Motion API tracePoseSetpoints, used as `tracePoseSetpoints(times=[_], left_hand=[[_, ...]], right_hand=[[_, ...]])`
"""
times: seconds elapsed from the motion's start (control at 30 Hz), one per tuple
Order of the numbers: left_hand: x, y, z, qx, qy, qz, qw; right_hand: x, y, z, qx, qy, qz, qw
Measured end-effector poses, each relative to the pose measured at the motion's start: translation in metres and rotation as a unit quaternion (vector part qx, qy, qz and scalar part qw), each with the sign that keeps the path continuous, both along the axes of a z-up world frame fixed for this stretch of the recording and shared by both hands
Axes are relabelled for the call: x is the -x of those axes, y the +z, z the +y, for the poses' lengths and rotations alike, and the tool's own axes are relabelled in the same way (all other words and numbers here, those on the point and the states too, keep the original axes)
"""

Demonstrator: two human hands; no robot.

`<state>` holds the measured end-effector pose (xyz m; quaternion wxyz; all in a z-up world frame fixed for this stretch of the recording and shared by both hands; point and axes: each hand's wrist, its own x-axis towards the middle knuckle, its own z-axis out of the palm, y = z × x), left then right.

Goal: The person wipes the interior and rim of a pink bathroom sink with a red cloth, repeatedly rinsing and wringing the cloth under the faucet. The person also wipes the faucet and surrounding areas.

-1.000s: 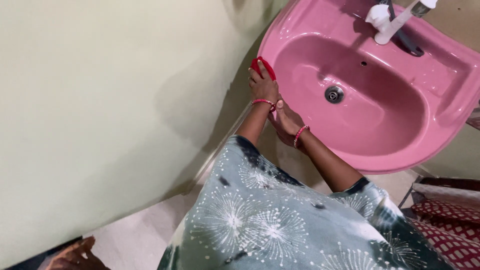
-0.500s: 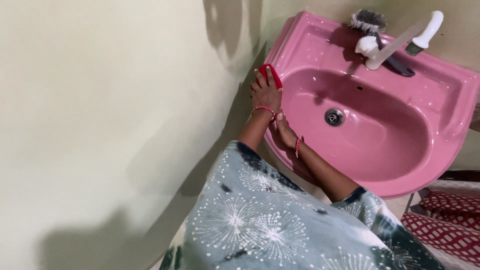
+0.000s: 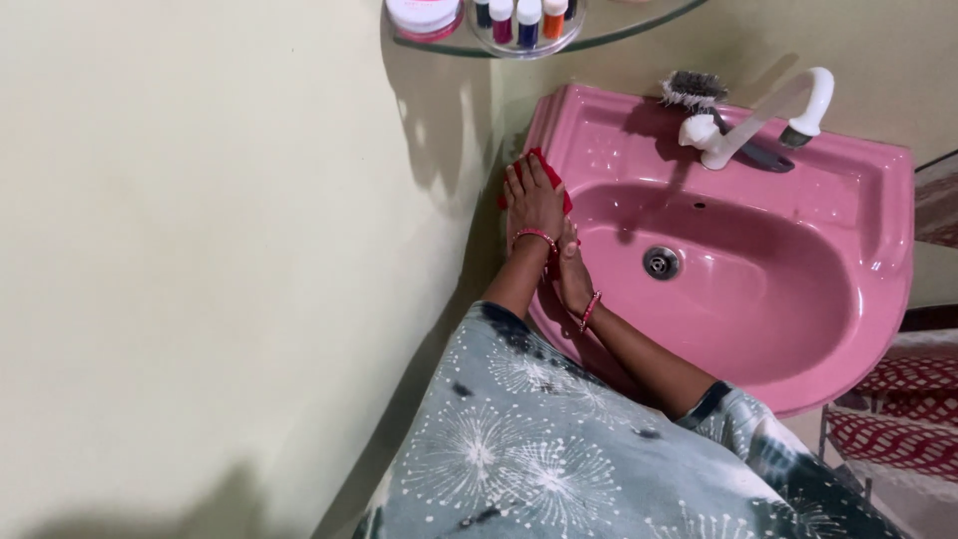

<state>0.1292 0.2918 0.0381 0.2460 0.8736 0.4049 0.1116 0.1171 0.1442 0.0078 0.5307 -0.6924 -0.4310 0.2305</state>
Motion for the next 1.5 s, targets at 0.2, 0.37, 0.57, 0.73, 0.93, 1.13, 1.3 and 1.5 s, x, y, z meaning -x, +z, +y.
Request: tracePoseSetpoints(times=[0.2, 0.37, 0.57, 0.73, 0.93, 1.13, 1.3, 1.5], left_hand=[[-0.048, -0.017, 0.027, -0.051, -0.006, -0.073, 0.996], [-0.089, -0.026, 0.062, -0.073, -0.047, -0.093, 0.992], [-0.127, -0.018, 0.103, 0.009, -0.128, -0.011, 0.992], [-0.129, -0.023, 0.112, 0.05, -0.131, -0.065, 0.988], [-0.101, -0.033, 0.092, 0.02, -0.107, -0.086, 0.99], [-0.025, 0.01, 0.032, 0.012, -0.074, -0.077, 0.994], [-0.025, 0.025, 0.023, 0.019, -0.045, -0.038, 0.998], [-0.069, -0.013, 0.06, -0.006, -0.053, -0.086, 0.995]], right_hand=[[-0.025, -0.004, 0.02, 0.049, -0.047, -0.078, 0.995], [-0.059, 0.003, 0.04, 0.149, -0.038, -0.151, 0.976], [-0.121, 0.024, 0.059, 0.208, -0.001, -0.142, 0.968], [-0.147, 0.03, 0.072, 0.288, -0.003, -0.231, 0.929], [-0.148, 0.027, 0.068, 0.295, 0.009, -0.234, 0.927], [-0.156, 0.021, 0.063, 0.267, 0.025, -0.192, 0.944], [-0.154, 0.015, 0.064, 0.249, 0.023, -0.203, 0.947], [-0.153, 0.017, 0.064, 0.248, 0.024, -0.198, 0.948]])
